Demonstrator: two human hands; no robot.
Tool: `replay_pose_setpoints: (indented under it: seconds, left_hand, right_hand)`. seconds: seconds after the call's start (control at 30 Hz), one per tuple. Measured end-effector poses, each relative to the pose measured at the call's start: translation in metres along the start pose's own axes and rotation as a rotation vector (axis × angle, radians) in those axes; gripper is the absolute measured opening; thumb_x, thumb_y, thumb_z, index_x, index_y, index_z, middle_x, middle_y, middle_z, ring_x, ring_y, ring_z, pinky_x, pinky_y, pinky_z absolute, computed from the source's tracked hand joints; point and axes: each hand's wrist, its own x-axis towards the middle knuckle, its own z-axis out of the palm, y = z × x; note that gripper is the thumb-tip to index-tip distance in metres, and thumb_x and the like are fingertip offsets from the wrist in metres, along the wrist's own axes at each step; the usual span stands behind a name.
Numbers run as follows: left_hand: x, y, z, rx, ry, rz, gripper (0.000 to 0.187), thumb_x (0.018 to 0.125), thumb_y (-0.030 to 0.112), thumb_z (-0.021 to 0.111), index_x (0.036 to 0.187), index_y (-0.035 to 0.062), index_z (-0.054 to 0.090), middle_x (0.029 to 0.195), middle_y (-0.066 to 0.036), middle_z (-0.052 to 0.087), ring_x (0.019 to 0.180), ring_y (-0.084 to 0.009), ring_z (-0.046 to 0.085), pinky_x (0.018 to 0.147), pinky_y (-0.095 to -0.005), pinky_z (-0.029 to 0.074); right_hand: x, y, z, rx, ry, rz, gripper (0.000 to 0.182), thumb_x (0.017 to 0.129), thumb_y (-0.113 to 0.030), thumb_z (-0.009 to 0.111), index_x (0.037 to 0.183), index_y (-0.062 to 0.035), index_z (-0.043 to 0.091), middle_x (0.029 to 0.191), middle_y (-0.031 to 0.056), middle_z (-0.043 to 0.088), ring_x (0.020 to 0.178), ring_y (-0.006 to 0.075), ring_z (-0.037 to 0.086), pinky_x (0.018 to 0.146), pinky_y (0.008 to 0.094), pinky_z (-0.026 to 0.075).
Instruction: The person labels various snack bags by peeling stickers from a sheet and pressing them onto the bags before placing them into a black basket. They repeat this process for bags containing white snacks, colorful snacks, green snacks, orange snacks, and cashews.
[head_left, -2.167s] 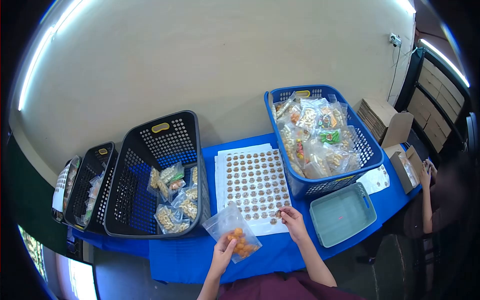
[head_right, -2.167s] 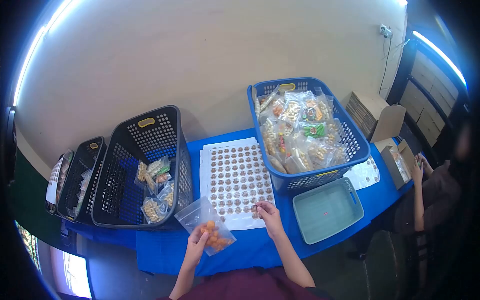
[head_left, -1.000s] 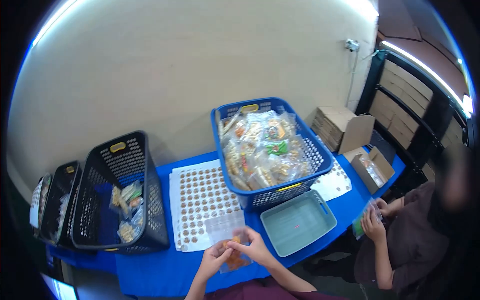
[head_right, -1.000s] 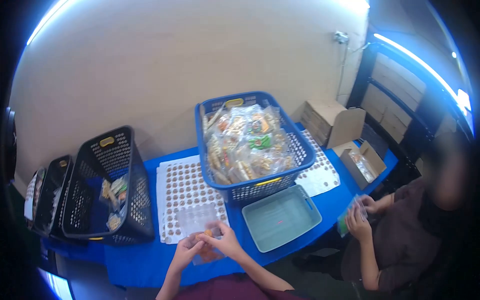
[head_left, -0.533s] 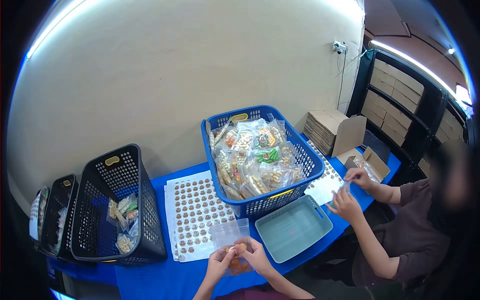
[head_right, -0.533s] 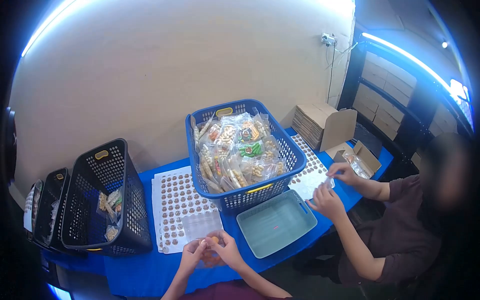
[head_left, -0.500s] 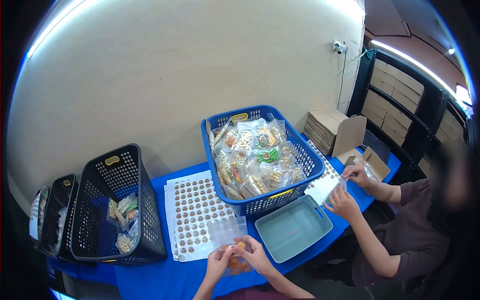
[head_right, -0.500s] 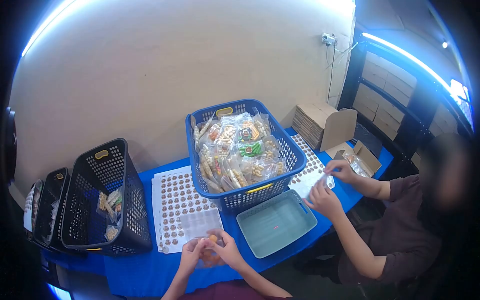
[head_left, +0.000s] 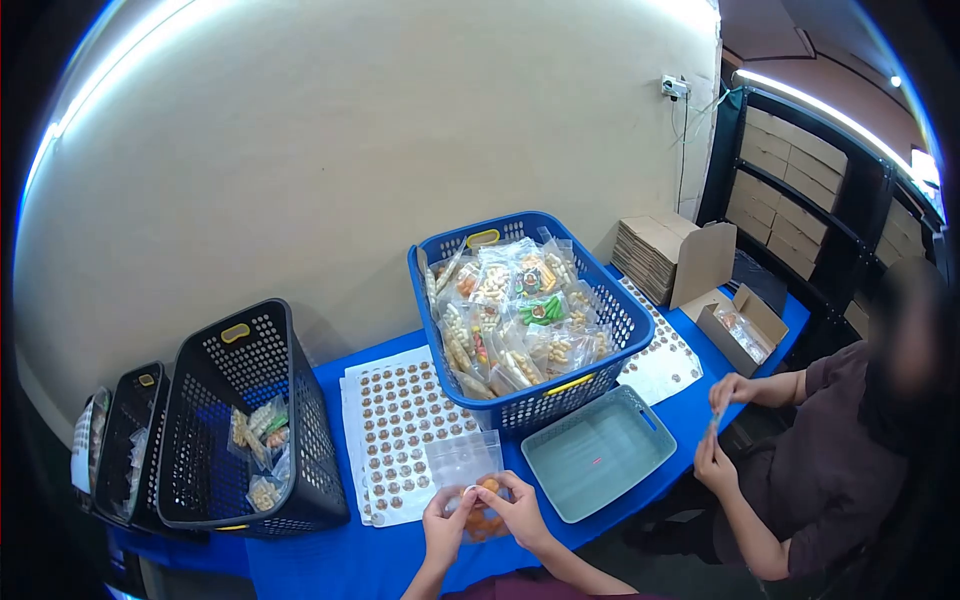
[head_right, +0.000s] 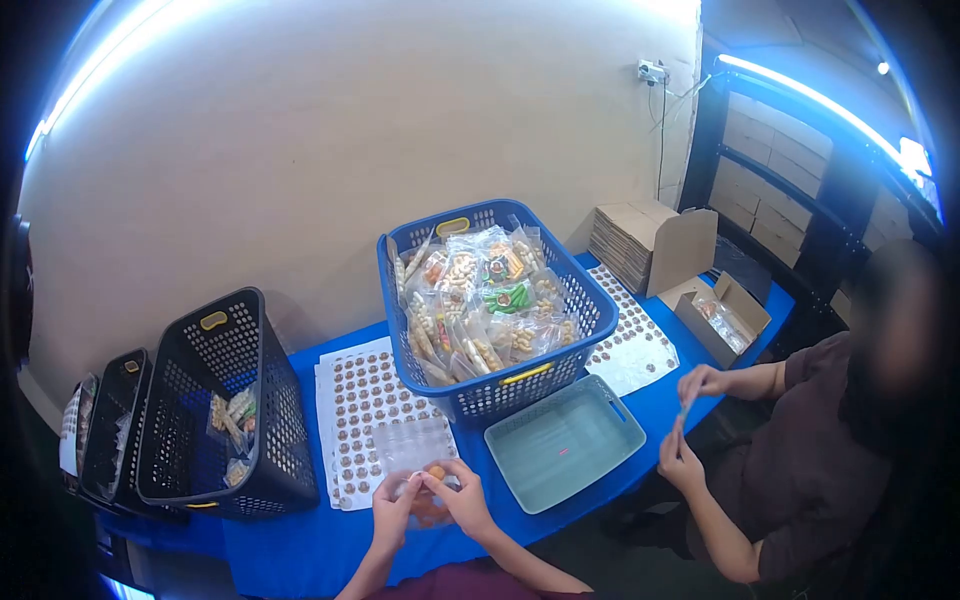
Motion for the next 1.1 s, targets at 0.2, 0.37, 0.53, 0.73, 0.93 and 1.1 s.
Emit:
replay_pose_setpoints:
  seconds: [0.2, 0.37, 0.53, 0.73, 0.93, 1.1]
  left_hand:
    - [0.001, 0.009, -0.023, 0.050, 0.032, 0.035, 0.019, 0.084, 0.018, 0.058, 0.082, -0.0011, 0.058, 0.072, -0.004, 0.060, 0.065, -0.0074, 0.055, 0.061, -0.0202, 0.044]
    - [-0.001, 0.017, -0.043, 0.107, 0.083, 0.071, 0.022, 0.085, 0.020, 0.056, 0.080, -0.0012, 0.058, 0.071, -0.004, 0.059, 0.063, -0.0059, 0.052, 0.056, -0.0188, 0.041]
    - [-0.006, 0.023, -0.063, 0.004, 0.023, -0.054, 0.020, 0.084, 0.018, 0.058, 0.087, -0.0016, 0.058, 0.077, -0.004, 0.060, 0.067, -0.0070, 0.054, 0.060, -0.0196, 0.044]
    - [-0.020, 0.025, -0.071, 0.151, -0.140, -0.044, 0.027, 0.077, 0.015, 0.066, 0.098, -0.0008, 0.057, 0.087, -0.005, 0.061, 0.079, -0.0086, 0.057, 0.068, -0.0203, 0.046]
    - [-0.029, 0.022, -0.091, 0.172, -0.173, -0.022, 0.028, 0.078, 0.019, 0.065, 0.098, -0.0003, 0.060, 0.085, -0.004, 0.063, 0.077, -0.0075, 0.057, 0.066, -0.0213, 0.047]
    - [-0.045, 0.012, -0.116, 0.055, -0.086, -0.126, 0.024, 0.079, 0.020, 0.064, 0.094, 0.0014, 0.062, 0.078, -0.002, 0.063, 0.070, -0.0039, 0.055, 0.060, -0.0184, 0.044]
  right_hand:
    - [0.001, -0.001, 0.008, 0.021, -0.199, 0.097, 0.026, 0.080, -0.010, 0.061, 0.103, -0.0002, 0.054, 0.093, 0.0038, 0.056, 0.086, 0.0079, 0.052, 0.074, 0.0217, 0.043]
    - [-0.001, 0.009, 0.026, -0.024, -0.264, 0.032, 0.031, 0.079, -0.011, 0.062, 0.106, -0.0001, 0.051, 0.097, 0.0042, 0.054, 0.090, 0.0089, 0.050, 0.076, 0.0231, 0.043]
    - [-0.010, 0.011, 0.039, -0.062, -0.245, 0.026, 0.029, 0.079, -0.013, 0.062, 0.103, 0.0005, 0.052, 0.095, 0.0052, 0.055, 0.089, 0.0094, 0.051, 0.074, 0.0227, 0.044]
    - [-0.019, 0.013, 0.057, -0.006, -0.030, -0.006, 0.015, 0.080, -0.012, 0.062, 0.085, 0.0016, 0.057, 0.078, 0.0044, 0.060, 0.072, 0.0071, 0.055, 0.063, 0.0193, 0.044]
    - [-0.036, 0.019, 0.070, -0.012, 0.013, 0.020, 0.014, 0.083, -0.012, 0.057, 0.086, 0.0017, 0.057, 0.079, 0.0045, 0.060, 0.070, 0.0074, 0.055, 0.064, 0.0205, 0.045]
    - [-0.039, 0.023, 0.082, 0.054, -0.135, 0.196, 0.013, 0.083, -0.012, 0.057, 0.082, 0.0000, 0.056, 0.078, 0.0047, 0.060, 0.070, 0.0080, 0.055, 0.064, 0.0209, 0.045]
